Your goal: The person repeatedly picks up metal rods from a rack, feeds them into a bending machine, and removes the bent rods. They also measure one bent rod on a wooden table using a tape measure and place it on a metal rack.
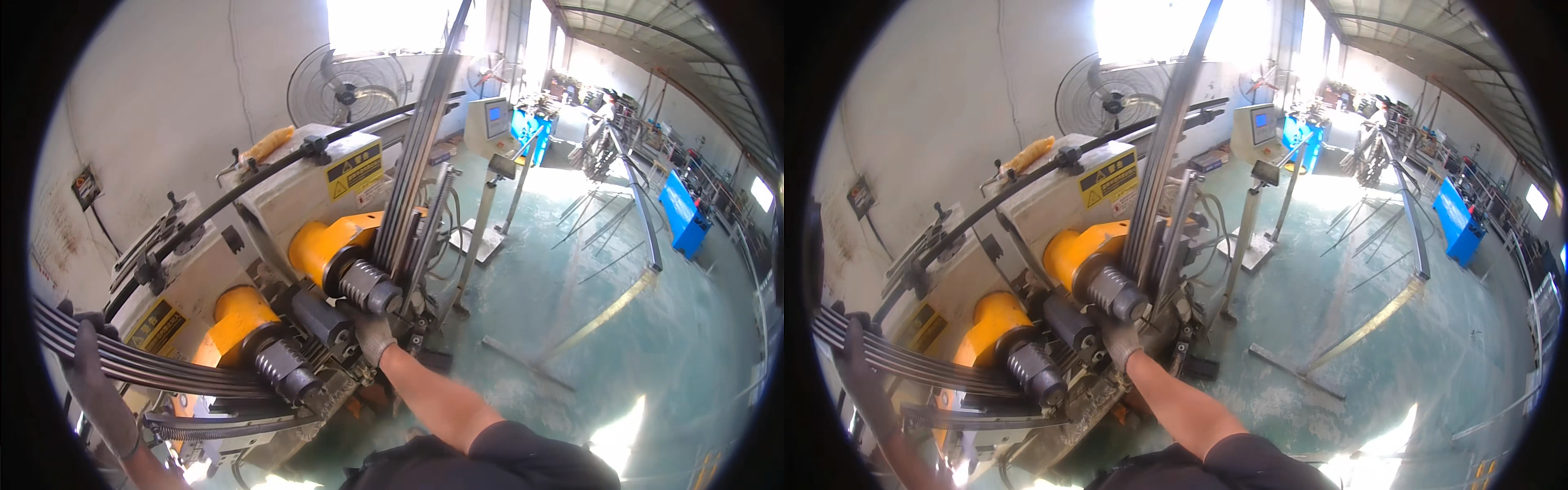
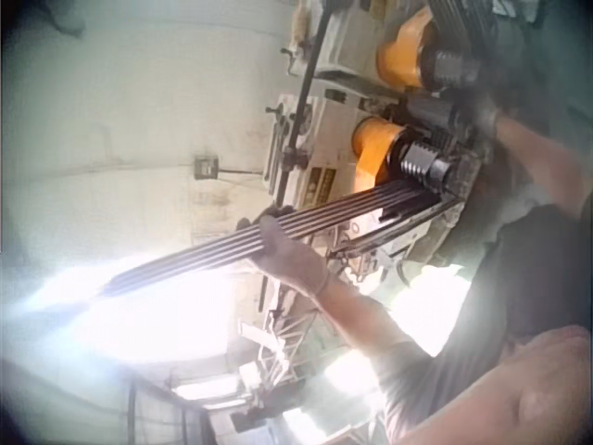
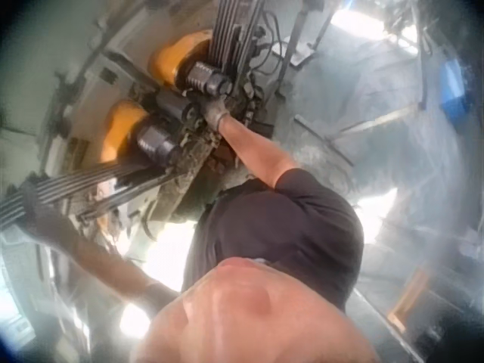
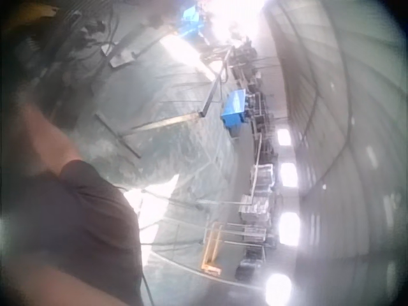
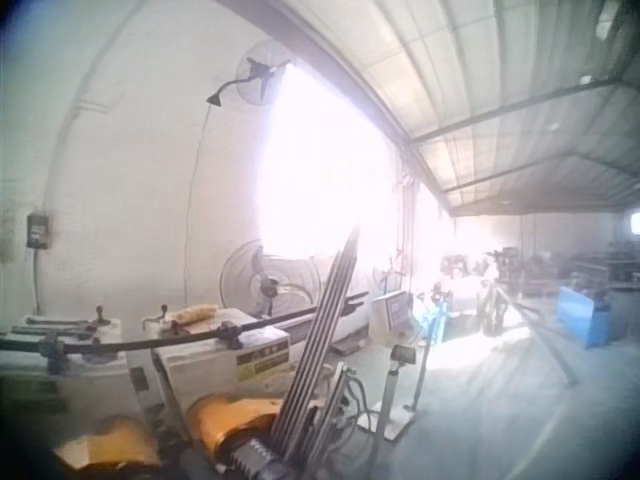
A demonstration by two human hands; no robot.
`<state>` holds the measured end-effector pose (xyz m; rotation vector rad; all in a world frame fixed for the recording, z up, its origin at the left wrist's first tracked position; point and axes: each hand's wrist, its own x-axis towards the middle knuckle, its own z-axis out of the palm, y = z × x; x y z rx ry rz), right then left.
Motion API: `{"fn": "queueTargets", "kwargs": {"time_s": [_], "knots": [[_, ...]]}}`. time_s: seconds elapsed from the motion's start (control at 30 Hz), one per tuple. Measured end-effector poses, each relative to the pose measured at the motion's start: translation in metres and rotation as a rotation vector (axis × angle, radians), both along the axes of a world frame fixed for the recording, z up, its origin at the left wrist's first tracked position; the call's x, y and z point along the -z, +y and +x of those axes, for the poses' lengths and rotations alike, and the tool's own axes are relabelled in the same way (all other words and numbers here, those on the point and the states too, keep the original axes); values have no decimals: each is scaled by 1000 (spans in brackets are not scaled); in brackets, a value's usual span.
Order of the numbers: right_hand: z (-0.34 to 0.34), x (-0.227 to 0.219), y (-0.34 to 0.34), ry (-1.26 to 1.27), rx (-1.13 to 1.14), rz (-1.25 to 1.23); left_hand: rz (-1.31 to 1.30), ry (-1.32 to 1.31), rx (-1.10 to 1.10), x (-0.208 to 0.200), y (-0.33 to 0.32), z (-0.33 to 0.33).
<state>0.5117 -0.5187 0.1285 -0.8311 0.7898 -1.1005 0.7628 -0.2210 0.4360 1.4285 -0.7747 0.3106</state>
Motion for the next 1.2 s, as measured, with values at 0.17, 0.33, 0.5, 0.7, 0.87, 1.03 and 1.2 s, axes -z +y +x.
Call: {"fn": "queueTargets", "kwargs": {"time_s": [0.17, 0.33, 0.5, 0.7, 0.87, 1.03, 1.2], "knots": [[-2, 0, 0, 21, -21, 23, 243, -160, 32, -18, -68, -45], [-4, 3, -3, 114, -51, 26, 314, -170, 89, -29, -105, -75], [-4, 4, -5, 60, -44, 3, 299, -127, 133, -32, -110, -76], [-2, 14, -9, 65, -65, 8, 268, -158, 139, -30, -109, -73], [1, 23, -13, 158, -32, -146, 261, -172, 146, -29, -108, -71], [-3, 9, -5, 133, -31, -33, 258, -197, 130, -27, -109, -65], [-11, -10, 4, 143, -47, 34, 251, -142, 192, -28, -109, -65]]}}
